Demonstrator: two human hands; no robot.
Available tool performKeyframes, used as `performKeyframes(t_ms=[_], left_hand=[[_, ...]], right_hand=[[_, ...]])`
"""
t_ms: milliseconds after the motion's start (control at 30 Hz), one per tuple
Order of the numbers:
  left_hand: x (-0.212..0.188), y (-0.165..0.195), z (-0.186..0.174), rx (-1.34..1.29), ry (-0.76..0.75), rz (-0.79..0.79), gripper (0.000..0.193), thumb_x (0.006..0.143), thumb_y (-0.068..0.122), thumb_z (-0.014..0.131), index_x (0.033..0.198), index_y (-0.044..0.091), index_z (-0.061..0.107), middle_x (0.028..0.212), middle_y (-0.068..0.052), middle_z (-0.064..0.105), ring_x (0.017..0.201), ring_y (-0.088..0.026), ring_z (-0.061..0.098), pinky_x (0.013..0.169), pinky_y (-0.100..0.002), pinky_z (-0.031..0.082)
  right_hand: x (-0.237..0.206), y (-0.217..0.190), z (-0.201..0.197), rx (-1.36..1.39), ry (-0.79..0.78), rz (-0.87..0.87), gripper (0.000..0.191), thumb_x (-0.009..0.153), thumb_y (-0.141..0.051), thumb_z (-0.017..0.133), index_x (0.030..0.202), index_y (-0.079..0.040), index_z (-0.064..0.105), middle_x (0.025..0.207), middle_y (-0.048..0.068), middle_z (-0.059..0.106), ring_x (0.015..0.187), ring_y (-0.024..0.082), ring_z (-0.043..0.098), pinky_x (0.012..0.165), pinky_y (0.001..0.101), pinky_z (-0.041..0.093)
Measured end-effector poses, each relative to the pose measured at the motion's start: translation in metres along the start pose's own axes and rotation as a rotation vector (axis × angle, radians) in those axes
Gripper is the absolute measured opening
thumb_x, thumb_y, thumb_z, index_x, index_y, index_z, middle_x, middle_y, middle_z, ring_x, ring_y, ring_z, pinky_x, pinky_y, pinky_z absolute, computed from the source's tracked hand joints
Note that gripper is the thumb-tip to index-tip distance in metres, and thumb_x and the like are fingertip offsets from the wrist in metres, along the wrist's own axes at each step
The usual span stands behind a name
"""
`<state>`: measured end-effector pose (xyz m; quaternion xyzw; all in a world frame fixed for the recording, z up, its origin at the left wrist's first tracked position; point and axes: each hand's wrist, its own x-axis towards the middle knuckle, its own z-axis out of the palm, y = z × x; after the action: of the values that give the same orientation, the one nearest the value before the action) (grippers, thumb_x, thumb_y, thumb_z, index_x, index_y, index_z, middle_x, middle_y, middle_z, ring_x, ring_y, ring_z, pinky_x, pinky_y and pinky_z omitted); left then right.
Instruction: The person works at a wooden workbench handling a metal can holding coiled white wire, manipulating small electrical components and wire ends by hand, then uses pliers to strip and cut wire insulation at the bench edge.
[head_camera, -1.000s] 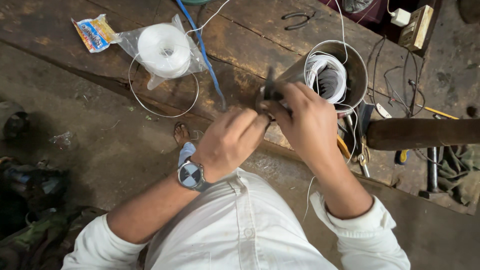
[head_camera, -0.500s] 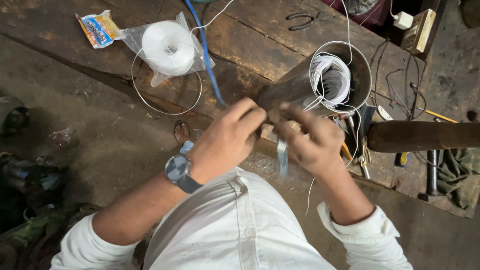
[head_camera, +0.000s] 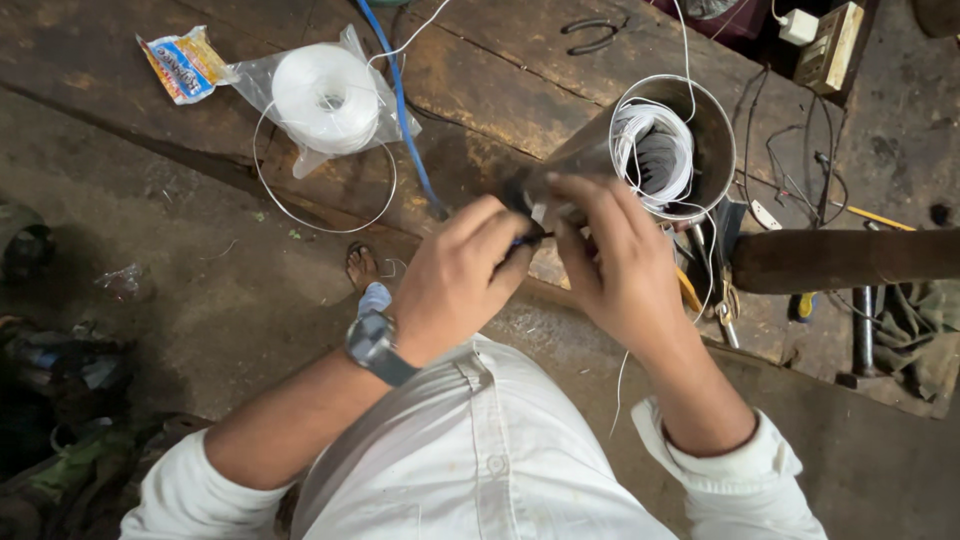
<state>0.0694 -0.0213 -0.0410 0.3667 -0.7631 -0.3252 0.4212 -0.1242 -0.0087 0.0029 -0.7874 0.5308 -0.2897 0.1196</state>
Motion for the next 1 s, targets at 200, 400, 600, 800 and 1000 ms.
performKeyframes(t_ms=[200,400,600,800,1000], left_hand=[[0.012,-0.01,-0.015,-0.507,-0.312,-0.423,0.017,0.094,0.015,0.065,0.104,0.001,0.069,0.089,-0.011,0.072,0.082,-0.034,0.068,0.068,-0.037,0.054],[0.004,0.0,-0.013,-0.037,-0.123,0.011,0.029,0.084,0.001,0.066,0.113,0.0,0.061,0.111,-0.017,0.062,0.098,-0.04,0.064,0.081,-0.046,0.052],[-0.004,0.001,-0.007,0.122,-0.082,0.145,0.028,0.089,0.002,0.065,0.116,0.0,0.06,0.107,-0.018,0.056,0.097,-0.04,0.063,0.084,-0.046,0.052],[-0.002,-0.003,0.002,0.356,-0.056,0.317,0.031,0.093,0.006,0.07,0.123,-0.002,0.065,0.106,-0.012,0.057,0.095,-0.032,0.065,0.085,-0.043,0.055],[0.009,-0.006,-0.004,-0.193,-0.114,-0.142,0.018,0.094,0.016,0.073,0.104,0.001,0.069,0.095,-0.013,0.066,0.089,-0.033,0.067,0.077,-0.04,0.052]], right_hand=[[-0.015,0.01,0.007,-0.361,0.123,-0.468,0.041,0.085,-0.007,0.08,0.121,-0.011,0.062,0.132,0.016,0.064,0.103,0.032,0.067,0.081,0.0399,0.056],[-0.008,0.017,0.003,-0.31,0.183,-0.504,0.029,0.087,-0.004,0.082,0.113,-0.014,0.073,0.12,0.011,0.069,0.089,0.025,0.073,0.067,0.035,0.055],[0.012,0.013,0.0,-0.239,-0.008,0.012,0.02,0.087,-0.012,0.08,0.106,-0.009,0.076,0.105,0.007,0.071,0.082,0.03,0.07,0.067,0.0387,0.056],[0.011,0.008,0.001,-0.236,-0.043,0.1,0.017,0.093,-0.014,0.078,0.11,-0.011,0.074,0.104,0.007,0.071,0.08,0.032,0.069,0.066,0.0411,0.054],[-0.011,0.012,0.007,-0.085,0.075,-0.22,0.032,0.091,-0.004,0.068,0.122,-0.008,0.062,0.129,0.017,0.064,0.105,0.036,0.068,0.083,0.0441,0.057]])
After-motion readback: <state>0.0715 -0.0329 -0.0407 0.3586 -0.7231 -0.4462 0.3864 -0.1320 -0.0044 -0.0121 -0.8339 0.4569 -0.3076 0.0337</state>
